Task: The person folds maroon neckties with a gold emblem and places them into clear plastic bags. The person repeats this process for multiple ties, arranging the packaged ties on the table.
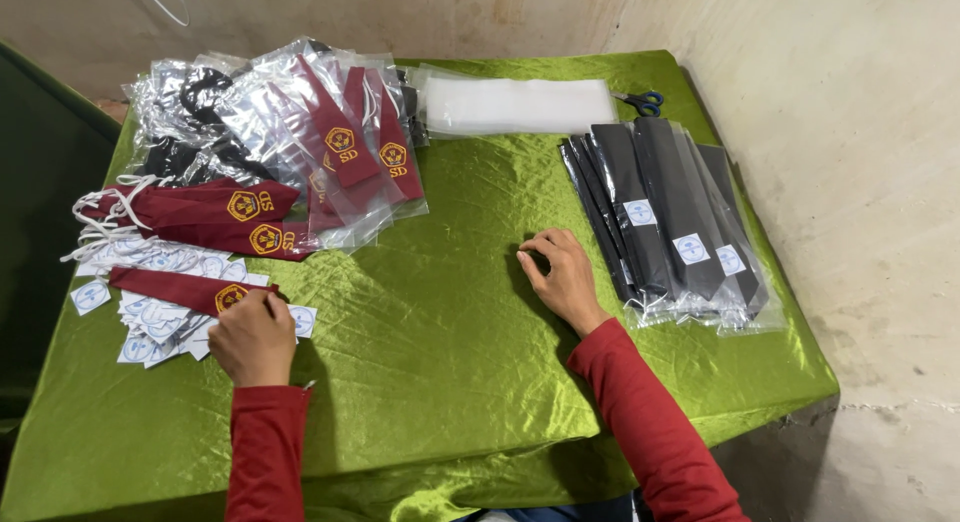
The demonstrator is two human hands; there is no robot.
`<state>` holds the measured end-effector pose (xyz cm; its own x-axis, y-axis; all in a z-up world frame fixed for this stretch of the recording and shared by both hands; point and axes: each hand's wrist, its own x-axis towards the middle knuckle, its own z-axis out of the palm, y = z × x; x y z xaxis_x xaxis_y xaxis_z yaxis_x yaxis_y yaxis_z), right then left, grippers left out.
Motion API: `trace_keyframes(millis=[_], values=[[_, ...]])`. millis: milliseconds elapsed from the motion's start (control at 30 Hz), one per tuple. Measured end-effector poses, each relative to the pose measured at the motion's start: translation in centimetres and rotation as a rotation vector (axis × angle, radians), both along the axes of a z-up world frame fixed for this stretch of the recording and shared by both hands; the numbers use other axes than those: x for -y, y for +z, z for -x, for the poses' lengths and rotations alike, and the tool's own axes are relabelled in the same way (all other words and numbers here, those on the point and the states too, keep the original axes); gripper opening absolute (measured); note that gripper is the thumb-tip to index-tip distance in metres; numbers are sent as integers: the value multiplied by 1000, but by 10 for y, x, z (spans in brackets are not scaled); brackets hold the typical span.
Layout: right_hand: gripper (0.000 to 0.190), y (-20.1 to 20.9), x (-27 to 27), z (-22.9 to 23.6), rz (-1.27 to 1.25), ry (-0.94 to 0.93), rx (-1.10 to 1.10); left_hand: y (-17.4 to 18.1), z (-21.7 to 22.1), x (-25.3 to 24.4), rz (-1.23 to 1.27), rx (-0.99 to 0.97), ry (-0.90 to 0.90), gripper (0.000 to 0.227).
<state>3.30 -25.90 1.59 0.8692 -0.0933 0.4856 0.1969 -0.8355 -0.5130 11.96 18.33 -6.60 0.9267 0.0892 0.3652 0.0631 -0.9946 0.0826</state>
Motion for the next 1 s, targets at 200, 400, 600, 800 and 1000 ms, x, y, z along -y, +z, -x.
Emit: trace_keyframes(millis=[200,400,600,800,1000], values=[[14,-6,0,0,77,29,62,52,-3,-25,582,131,18,10],[12,-1,-6,-1,45,33,125,111,-2,29,512,803,-94,16],[39,0,-29,2,-528,327,-119,92,43,243,852,390,-850,15],[28,-9,-10,-11,-554,123,-94,89,52,281,1215,-82,-899,27],[32,-14,-7,-21,-455,-67,-71,34,-8,240,1210,-233,-763,19]])
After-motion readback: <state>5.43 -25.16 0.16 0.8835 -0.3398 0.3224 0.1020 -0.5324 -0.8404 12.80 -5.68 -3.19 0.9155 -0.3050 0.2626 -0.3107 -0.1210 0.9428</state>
